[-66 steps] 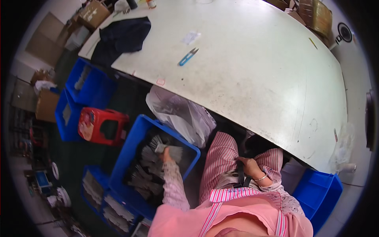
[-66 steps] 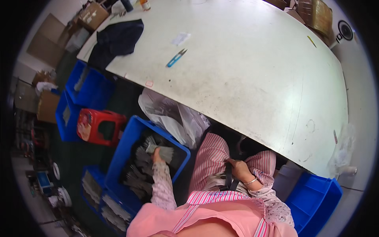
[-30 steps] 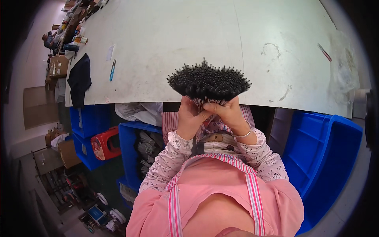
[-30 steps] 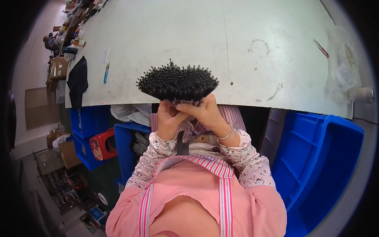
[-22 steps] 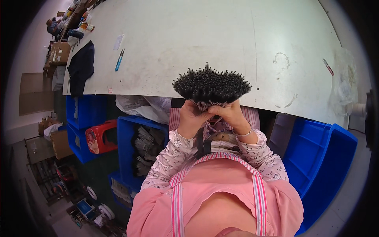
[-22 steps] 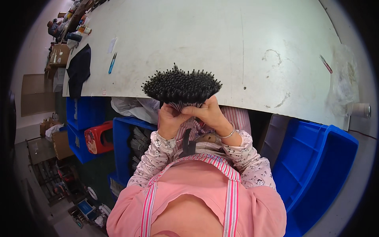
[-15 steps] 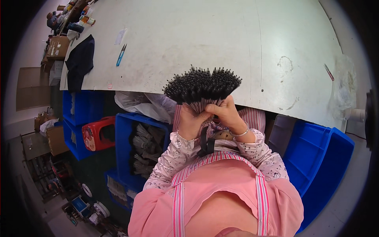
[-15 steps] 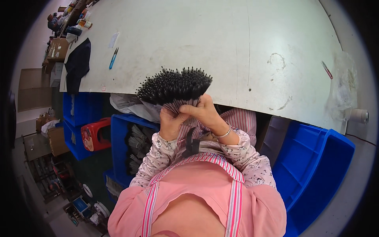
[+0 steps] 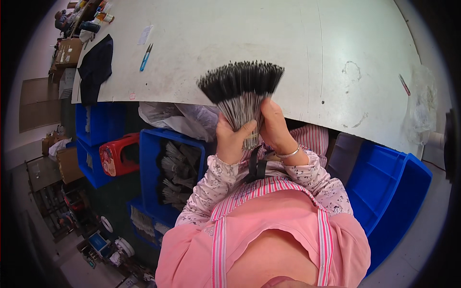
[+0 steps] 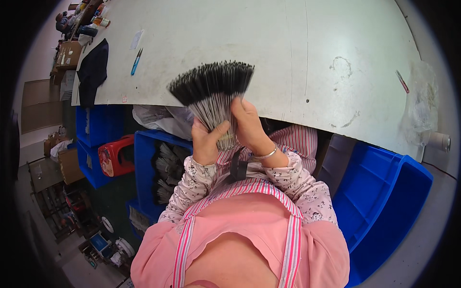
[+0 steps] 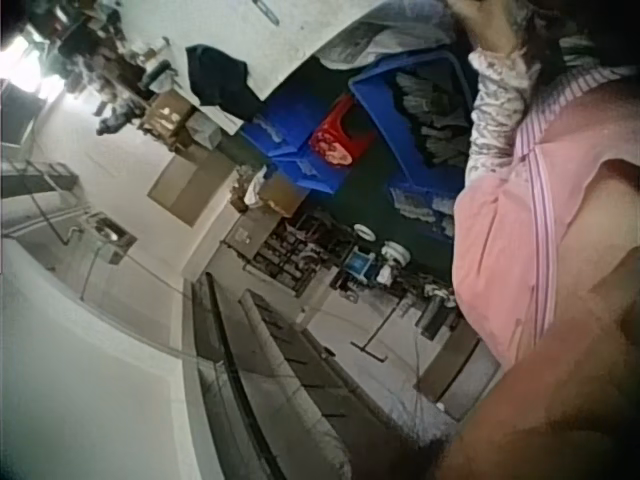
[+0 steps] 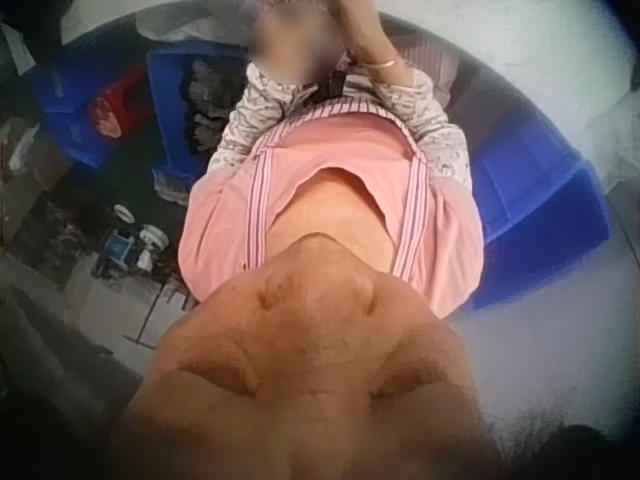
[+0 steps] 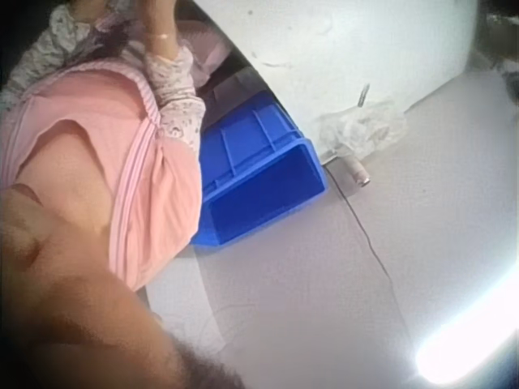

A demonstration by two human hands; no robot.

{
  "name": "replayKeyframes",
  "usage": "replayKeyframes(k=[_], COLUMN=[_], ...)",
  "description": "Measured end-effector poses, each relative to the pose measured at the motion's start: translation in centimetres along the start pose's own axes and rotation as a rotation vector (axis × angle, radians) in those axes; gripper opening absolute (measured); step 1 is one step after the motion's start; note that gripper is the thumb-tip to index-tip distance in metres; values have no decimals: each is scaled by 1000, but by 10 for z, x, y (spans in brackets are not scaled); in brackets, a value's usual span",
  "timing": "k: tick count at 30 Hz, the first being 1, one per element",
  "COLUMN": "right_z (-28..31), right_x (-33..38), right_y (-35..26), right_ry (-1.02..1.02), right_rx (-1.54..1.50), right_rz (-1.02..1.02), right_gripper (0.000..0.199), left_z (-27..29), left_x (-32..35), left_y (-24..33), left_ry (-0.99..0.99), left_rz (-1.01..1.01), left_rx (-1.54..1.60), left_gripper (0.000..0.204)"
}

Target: The person gathers bundles of black-bristled brushes from a blue bin, aligns them by hand, and secures them with rubber bands. The person places the finished bundles on the table.

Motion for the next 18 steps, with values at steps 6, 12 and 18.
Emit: replayKeyframes(k=[6,12,18], right_z=[-3,3,21], right_x=[1,11,10], right_y=[-8,-3,5], right_ry=[117,206,237], right_rx=[-114,51,166], right_rz=[-171,-197,-208], right_gripper=[38,25,19], left_z=[-6,3,2], left_x=[5,2,2], left_y=[20,9,-2], left_ry=[76,80,120], left_rz=[287,425,380], left_rx=[133,270,206], left_gripper=[26,24,24])
Point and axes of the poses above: each hand's wrist, its own x-axis away from the middle knuckle, its own z-axis out of the back of the hand, y = z × x, the point moved 2 cm from there along -x, towards the middle knuckle, and after that the axes turned 5 degrees about y, right-handed, at the moved point
